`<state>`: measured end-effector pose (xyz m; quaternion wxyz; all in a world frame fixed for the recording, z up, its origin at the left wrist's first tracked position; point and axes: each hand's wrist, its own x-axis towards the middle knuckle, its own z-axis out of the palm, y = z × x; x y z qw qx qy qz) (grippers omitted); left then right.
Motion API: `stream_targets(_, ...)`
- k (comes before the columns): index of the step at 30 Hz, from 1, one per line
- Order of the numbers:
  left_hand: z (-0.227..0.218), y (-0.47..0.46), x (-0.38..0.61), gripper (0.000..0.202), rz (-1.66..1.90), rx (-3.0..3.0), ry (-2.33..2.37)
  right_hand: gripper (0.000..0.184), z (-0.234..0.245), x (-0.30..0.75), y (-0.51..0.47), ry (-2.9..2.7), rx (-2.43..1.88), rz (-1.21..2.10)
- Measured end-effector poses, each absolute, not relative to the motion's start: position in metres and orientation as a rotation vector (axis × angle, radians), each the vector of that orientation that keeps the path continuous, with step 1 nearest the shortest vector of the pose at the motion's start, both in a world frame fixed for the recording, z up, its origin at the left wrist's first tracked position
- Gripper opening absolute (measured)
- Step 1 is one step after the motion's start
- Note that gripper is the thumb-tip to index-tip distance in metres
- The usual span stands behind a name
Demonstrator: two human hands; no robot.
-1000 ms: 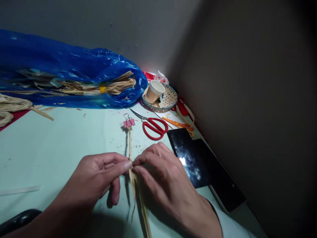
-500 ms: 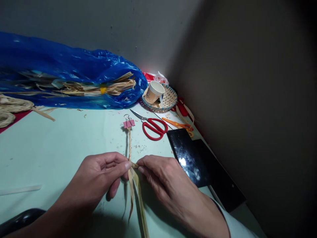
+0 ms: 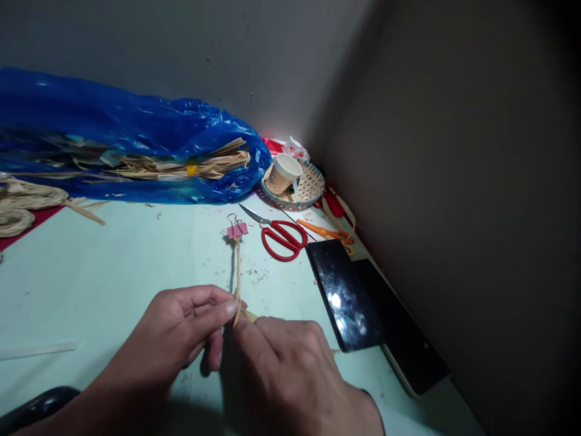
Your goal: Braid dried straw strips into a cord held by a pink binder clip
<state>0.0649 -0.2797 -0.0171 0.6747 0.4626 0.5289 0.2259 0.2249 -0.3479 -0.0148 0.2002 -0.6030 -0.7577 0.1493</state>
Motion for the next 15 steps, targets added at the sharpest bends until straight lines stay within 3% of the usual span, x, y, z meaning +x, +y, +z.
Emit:
stream_targets(6, -0.016, -0.282, 0.066, 0.033, 0.522, 0.959, 1.219, 0.024, -0.039, 0.228, -0.344, -2.289, -1.427, 0.162)
stream_targets(10, -0.012, -0.282, 0.069, 0.03, 0.576, 0.885, 1.225, 0.018, -0.02, 0.236, -0.335, -2.324, -1.167, 0.031)
stream_targets(15, -0.008, -0.283, 0.07, 0.027, 0.569, 0.86, 1.218, 0.021, 0.012, 0.249, -0.319, -1.828, -1.421, 0.725)
